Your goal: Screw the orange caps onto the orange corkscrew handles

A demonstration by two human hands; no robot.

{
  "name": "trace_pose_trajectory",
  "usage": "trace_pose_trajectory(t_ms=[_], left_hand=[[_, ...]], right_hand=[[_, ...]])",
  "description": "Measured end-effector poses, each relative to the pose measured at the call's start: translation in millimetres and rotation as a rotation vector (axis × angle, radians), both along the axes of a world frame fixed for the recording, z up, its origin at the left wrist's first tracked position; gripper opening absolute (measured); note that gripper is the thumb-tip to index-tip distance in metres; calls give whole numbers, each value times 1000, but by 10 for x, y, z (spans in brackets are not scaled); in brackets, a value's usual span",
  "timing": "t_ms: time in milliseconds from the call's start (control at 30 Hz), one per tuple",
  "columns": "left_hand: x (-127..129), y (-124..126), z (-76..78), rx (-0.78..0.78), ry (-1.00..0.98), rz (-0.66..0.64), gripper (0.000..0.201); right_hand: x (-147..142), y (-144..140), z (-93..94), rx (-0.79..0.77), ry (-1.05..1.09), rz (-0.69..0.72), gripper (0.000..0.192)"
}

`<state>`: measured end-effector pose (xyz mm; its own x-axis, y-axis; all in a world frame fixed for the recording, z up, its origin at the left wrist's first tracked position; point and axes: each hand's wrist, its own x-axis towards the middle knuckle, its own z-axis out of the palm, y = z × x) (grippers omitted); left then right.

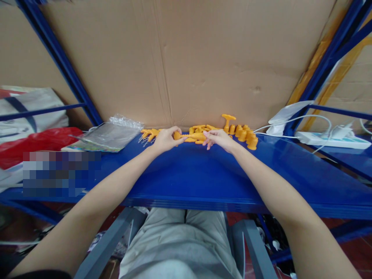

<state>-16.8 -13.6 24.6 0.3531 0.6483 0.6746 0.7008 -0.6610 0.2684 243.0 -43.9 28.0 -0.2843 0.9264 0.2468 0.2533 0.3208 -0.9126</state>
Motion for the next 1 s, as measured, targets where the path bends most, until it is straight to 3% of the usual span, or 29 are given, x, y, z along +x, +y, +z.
trace_pose_trajectory(t_ms=[200, 367, 500, 567, 800, 1000], left_hand=[[2, 2, -10, 15, -10, -23, 29], [6, -14, 22, -61, -64, -39, 28], [-2, -5, 22, -117, -90, -63, 27], [-8, 4, 14, -120, -86, -71, 26], [-8, -12, 6, -12, 1, 0, 27], [17, -45, 6, 49, 22, -22, 29]], right_hand=[[-52, -27, 24, -58, 4, -9, 56], [-56, -30, 28, -92, -36, 6, 59], [-15, -5, 9, -40, -34, 48, 47], [3, 10, -4, -13, -26, 61, 51], [-24, -31, 8, -34, -37, 17, 46], [-89, -47, 20, -126, -37, -52, 59]])
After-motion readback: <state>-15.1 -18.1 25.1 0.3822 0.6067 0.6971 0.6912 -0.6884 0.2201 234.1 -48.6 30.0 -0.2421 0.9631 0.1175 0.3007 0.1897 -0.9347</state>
